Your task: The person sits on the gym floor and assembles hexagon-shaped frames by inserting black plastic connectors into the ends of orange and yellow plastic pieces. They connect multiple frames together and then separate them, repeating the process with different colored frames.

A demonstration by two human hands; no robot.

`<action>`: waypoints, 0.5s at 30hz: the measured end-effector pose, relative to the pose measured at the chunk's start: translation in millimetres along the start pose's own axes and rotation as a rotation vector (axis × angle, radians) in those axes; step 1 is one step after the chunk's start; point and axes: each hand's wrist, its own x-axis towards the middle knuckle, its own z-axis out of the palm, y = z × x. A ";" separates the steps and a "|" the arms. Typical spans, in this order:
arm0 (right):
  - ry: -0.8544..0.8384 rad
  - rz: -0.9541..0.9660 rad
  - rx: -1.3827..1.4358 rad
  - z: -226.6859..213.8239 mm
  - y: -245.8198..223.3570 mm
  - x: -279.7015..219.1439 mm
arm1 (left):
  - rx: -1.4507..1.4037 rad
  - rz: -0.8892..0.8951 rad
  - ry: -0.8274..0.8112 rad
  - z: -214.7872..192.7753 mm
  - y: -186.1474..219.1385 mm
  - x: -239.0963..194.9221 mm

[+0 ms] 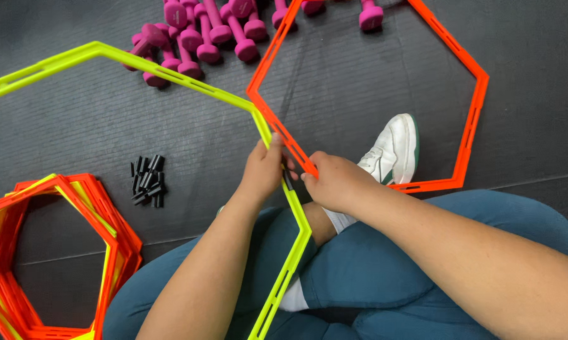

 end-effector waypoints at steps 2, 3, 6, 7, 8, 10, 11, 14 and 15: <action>-0.012 0.029 -0.025 -1.3 -1.3 -1.4 | 0.188 -0.081 -0.017 4.3 8.1 -7.6; -0.014 0.026 -0.028 2.2 3.8 4.3 | 0.185 -0.081 -0.013 2.6 11.7 -10.0; 0.018 0.024 -0.007 0.1 5.1 8.9 | 0.327 -0.092 0.044 -1.7 24.4 -17.8; 0.048 0.050 -0.002 -8.5 -4.4 2.4 | 0.355 -0.091 0.073 -3.3 30.0 -20.7; 0.079 0.075 0.003 -17.4 -13.9 -4.5 | 0.382 -0.091 0.102 -4.6 35.9 -23.8; 0.156 0.089 0.034 -32.1 -17.7 -8.9 | 0.442 -0.126 0.106 -11.3 33.9 -21.4; 0.233 0.104 0.065 -41.0 -20.6 -10.7 | 0.501 -0.161 0.109 -15.1 34.7 -19.3; 0.392 0.087 0.039 -67.9 -17.9 -31.0 | 0.656 -0.217 0.084 -18.3 34.0 -22.4; 0.400 0.080 0.035 -75.2 -13.9 -38.3 | 0.653 -0.207 0.090 -19.1 32.4 -21.1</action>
